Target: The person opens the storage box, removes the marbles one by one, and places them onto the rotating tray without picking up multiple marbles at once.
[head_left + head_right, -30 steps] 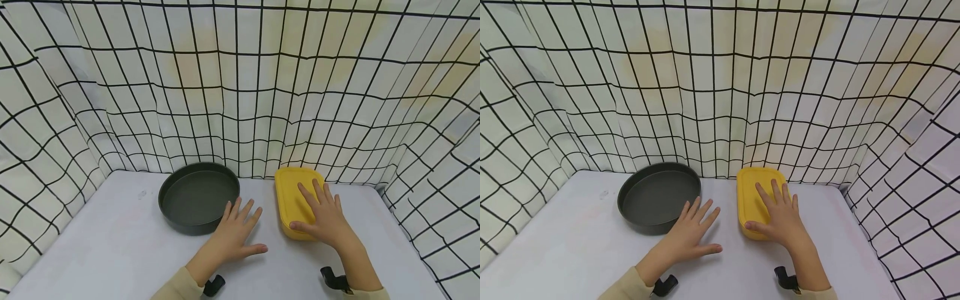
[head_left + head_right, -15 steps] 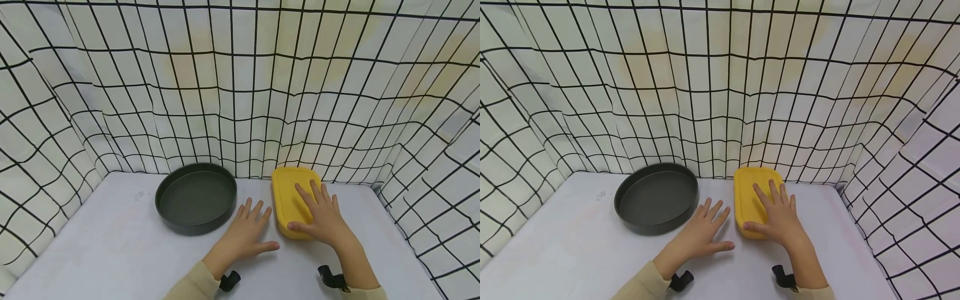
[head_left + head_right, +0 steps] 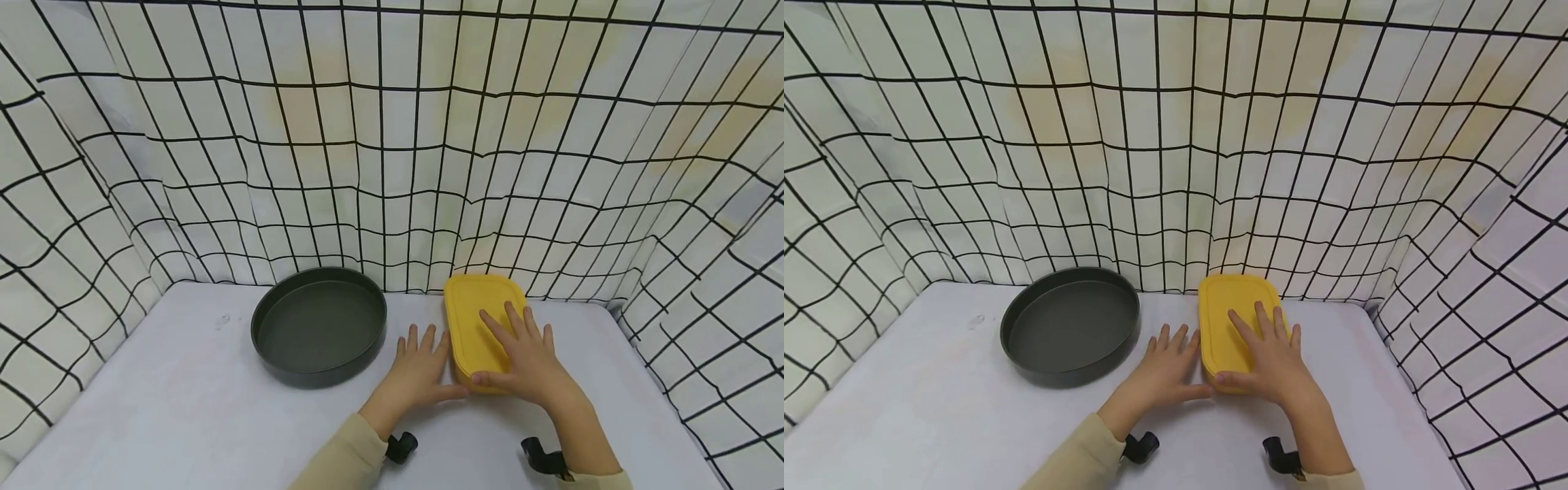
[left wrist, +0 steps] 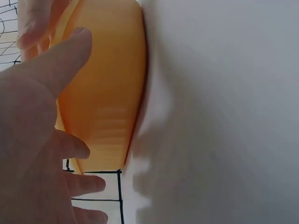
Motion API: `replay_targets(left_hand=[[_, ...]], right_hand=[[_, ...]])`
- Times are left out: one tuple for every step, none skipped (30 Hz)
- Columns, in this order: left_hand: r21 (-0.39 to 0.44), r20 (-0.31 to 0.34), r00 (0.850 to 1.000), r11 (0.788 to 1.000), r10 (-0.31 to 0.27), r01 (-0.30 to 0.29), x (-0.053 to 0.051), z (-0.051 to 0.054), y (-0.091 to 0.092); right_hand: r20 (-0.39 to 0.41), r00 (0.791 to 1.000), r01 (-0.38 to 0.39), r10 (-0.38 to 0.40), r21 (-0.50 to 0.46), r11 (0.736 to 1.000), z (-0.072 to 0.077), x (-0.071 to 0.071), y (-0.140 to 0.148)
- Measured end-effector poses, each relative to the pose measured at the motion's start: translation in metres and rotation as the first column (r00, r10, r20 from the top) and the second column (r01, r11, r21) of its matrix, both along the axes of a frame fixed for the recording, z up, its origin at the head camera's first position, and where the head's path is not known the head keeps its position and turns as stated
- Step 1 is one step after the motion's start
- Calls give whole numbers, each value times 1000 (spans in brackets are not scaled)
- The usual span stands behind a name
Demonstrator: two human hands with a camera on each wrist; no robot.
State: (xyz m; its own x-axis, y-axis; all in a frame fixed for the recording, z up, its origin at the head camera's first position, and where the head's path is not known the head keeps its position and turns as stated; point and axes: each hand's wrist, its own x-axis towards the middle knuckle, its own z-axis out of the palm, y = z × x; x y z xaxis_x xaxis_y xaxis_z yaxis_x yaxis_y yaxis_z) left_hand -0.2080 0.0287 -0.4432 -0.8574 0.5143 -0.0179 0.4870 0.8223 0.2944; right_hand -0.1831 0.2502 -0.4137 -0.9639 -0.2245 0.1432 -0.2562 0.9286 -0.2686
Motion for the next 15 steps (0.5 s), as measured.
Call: replay_targets(left_hand=[[6, 7, 1000, 1000, 4, -5, -1, 0, 2], [11, 15, 1000, 1000, 9, -9, -2, 0, 3], [13, 27, 1000, 1000, 14, -15, -3, 0, 5], [14, 35, 999, 1000, 18, -19, -4, -1, 7], [16, 39, 999, 1000, 22, -23, -5, -2, 9], [20, 43, 999, 999, 27, -28, -5, -3, 10], [21, 41, 999, 999, 35, -36, -6, -4, 11], [20, 38, 998, 999, 43, -44, -6, -5, 11], [18, 36, 998, 999, 51, -51, -6, -6, 11], [17, 29, 998, 998, 57, -58, -7, -8, 11], [13, 24, 998, 998, 62, -63, -6, -9, 11], [5, 21, 998, 998, 66, -66, -6, -10, 11], [-1, 13, 998, 998, 69, -69, -6, -12, 10], [-5, 7, 998, 998, 70, -70, -5, -12, 10], [-6, -1, 997, 997, 71, -71, -5, -13, 10]], right_hand=[[4, 1000, -6, 6, 3, 1000, 0, 0, 0], [6, 1000, -12, 12, 10, 1000, -1, -1, 1], [10, 1000, -16, 16, 17, 1000, -1, -1, 2], [11, 1000, -15, 15, 27, 1000, -1, 0, 3], [15, 1000, -15, 14, 32, 999, 0, 0, 5], [17, 1000, -15, 15, 33, 999, 0, 0, 7], [22, 1000, -16, 15, 32, 999, 1, 0, 9], [31, 999, -15, 14, 26, 1000, 1, 0, 11], [40, 999, -16, 15, 20, 1000, 2, 0, 12], [51, 999, -17, 16, 12, 1000, 2, 0, 13], [66, 998, -19, 19, 0, 1000, 2, 0, 13], [80, 997, -19, 19, -7, 1000, 2, 1, 13], [94, 995, -18, 19, -14, 1000, 2, 1, 13], [105, 994, -17, 18, -15, 1000, 2, 2, 12], [114, 993, -14, 16, -13, 1000, 1, 2, 12]])
